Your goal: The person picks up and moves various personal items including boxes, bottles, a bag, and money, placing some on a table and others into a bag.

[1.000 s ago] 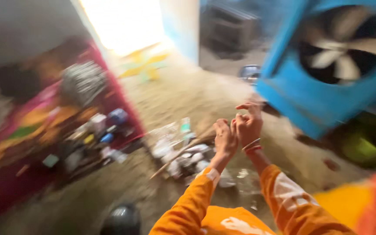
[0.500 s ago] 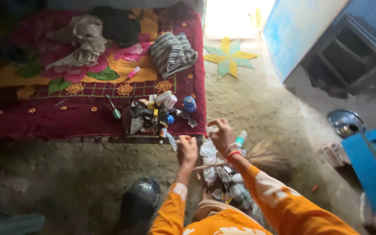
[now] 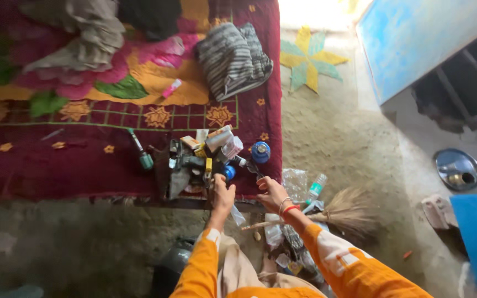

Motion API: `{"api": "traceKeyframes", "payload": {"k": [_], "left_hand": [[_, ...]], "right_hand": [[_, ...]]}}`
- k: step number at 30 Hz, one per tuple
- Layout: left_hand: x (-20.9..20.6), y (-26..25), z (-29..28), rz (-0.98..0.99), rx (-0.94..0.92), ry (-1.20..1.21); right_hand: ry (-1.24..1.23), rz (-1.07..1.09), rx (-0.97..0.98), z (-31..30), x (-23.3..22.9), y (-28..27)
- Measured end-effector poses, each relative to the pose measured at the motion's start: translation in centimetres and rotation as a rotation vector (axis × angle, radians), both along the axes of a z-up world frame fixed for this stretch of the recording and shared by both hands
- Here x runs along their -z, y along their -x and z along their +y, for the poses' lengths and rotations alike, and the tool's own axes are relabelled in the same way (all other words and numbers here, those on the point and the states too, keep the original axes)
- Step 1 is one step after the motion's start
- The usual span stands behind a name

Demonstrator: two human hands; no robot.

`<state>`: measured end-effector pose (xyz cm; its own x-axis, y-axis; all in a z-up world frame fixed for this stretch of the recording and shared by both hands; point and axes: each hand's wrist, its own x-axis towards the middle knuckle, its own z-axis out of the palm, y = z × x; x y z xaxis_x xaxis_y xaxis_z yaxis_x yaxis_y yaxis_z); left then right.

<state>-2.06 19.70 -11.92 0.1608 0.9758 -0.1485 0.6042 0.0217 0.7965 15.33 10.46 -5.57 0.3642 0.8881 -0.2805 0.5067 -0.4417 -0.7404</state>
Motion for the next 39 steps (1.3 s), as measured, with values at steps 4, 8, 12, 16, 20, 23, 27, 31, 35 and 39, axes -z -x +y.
{"api": "traceKeyframes", "payload": {"k": [4,8,12,16,20,23,27,31,35,39], "left_hand": [[1.4,-1.8,6.2,0.104,0.193,-0.106],[2.5,-3.0,8.9,0.254,0.357,-0.088],[4.9,-4.5,11.4,0.233,0.468,-0.034],[7.2,-5.8,12.0,0.365,0.508,-0.154],[7.9,-5.9,12.9,0.448,0.557,-0.065],[6.9,-4.6,14.2,0.35,0.672,-0.038],[3.9,-2.3,15.2,-0.078,0.525,-0.148],[1.9,1.0,14.5,-0.377,0.219,-0.021],[1.8,4.7,16.1,-0.481,0.106,0.329],[0.2,6.7,17.4,-0.681,-0.074,0.44]], "right_hand": [[-0.105,-0.078,0.024,4.6,2.7,-0.9],[0.083,-0.006,0.096,6.8,2.1,-0.5],[-0.025,-0.145,0.053,11.2,1.5,-0.8],[0.042,-0.137,0.132,14.3,1.6,-1.3],[0.014,-0.202,0.08,16.3,2.3,-1.6],[0.01,-0.173,0.102,17.2,2.8,-1.6],[0.022,-0.073,0.336,18.2,3.4,-1.7],[0.095,-0.184,0.307,20.4,5.2,-1.8],[0.068,-0.495,-0.33,22.7,7.0,0.6],[0.005,-0.749,-0.619,25.5,9.5,2.2]]}}
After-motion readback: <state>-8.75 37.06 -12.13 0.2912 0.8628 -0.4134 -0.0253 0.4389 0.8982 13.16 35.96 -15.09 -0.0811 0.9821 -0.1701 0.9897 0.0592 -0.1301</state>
